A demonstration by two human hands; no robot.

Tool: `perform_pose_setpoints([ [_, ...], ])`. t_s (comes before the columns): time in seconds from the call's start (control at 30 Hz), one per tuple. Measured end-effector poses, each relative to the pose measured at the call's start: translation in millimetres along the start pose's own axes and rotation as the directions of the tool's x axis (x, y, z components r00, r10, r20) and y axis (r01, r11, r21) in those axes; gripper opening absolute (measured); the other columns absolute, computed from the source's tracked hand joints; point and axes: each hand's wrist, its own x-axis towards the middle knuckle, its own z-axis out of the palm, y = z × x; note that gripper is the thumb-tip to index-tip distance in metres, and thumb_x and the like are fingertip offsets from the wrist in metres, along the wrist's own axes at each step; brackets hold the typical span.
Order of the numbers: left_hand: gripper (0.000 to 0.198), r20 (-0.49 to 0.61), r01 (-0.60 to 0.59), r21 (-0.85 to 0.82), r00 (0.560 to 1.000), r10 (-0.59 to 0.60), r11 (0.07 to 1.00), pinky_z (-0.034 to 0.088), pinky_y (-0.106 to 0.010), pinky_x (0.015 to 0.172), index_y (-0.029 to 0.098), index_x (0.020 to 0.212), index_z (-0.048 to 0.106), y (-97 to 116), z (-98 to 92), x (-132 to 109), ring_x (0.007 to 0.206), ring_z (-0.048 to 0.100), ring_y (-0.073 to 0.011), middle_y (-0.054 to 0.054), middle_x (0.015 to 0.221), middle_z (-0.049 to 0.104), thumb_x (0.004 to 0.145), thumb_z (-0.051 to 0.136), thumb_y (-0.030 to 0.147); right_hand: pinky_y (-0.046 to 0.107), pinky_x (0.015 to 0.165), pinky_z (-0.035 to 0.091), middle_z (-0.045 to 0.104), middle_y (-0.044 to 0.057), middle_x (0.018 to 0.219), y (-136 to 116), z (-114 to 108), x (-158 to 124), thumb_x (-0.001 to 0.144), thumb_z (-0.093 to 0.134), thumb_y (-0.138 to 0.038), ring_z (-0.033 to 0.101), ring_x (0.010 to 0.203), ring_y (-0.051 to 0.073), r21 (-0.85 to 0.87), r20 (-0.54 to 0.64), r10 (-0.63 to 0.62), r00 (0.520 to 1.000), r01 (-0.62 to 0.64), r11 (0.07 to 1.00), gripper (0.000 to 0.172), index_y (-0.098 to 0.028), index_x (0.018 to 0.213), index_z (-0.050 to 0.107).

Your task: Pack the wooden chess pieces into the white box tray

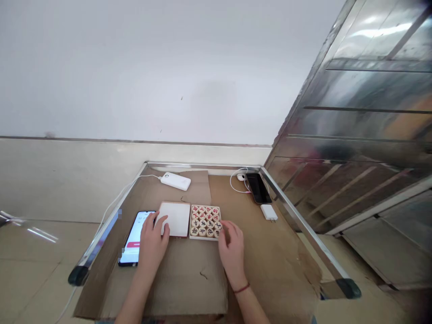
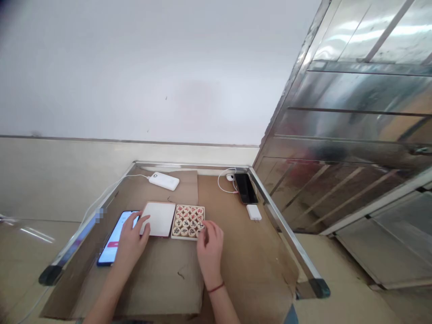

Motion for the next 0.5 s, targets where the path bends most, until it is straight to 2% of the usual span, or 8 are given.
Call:
perform_pose_setpoints([
  [0.07,0.028,0.038,-0.082,0.028,0.996,0.081,0.996,0.044,-0.043,0.100,0.018,0.102,0.065,3,5.2,-4,0.116,0.053,-0.0267,-0.013,0.119,0.059,0.091,0.041,0.027,0.046,0.091,0.045,0.064,0.017,0.108,19,-5,-1,0.088,0.042,-0.036,0.058,0.103,0.028,-0.039,-0.003,0.113,0.994,-0.113,0.993,0.036,-0.013,0.107,0.063],
  [0.17,0.029,0.170,-0.155,0.060,0.975,0.143,0.986,0.046,-0.042,0.097,0.019,0.104,0.066,18,12.7,-11,0.112,0.057,-0.0258,-0.011,0.119,0.063,0.091,0.042,0.029,0.044,0.093,0.044,0.066,0.015,0.109,26,-6,2,0.091,0.038,-0.041,0.060,0.101,0.026,-0.048,0.113,0.130,0.985,-0.125,0.991,0.042,-0.013,0.109,0.063],
  [0.3,0.029,0.306,-0.118,0.141,0.949,0.070,0.983,0.045,-0.043,0.093,0.023,0.101,0.068,38,13.7,-19,0.115,0.057,-0.0267,-0.007,0.120,0.066,0.093,0.041,0.030,0.042,0.094,0.041,0.068,0.012,0.109,21,-1,7,0.092,0.035,-0.040,0.060,0.101,0.024,-0.072,0.166,0.064,0.984,-0.053,0.996,0.041,-0.017,0.110,0.065],
  [0.5,0.028,0.358,-0.058,0.204,0.933,-0.019,0.977,0.044,-0.043,0.093,0.023,0.101,0.068,40,3.3,-18,0.117,0.056,-0.0265,-0.006,0.123,0.065,0.092,0.043,0.032,0.042,0.096,0.036,0.068,0.009,0.109,21,1,11,0.093,0.037,-0.038,0.057,0.107,0.023,-0.141,0.234,0.042,0.971,-0.009,0.990,0.038,-0.021,0.112,0.066],
])
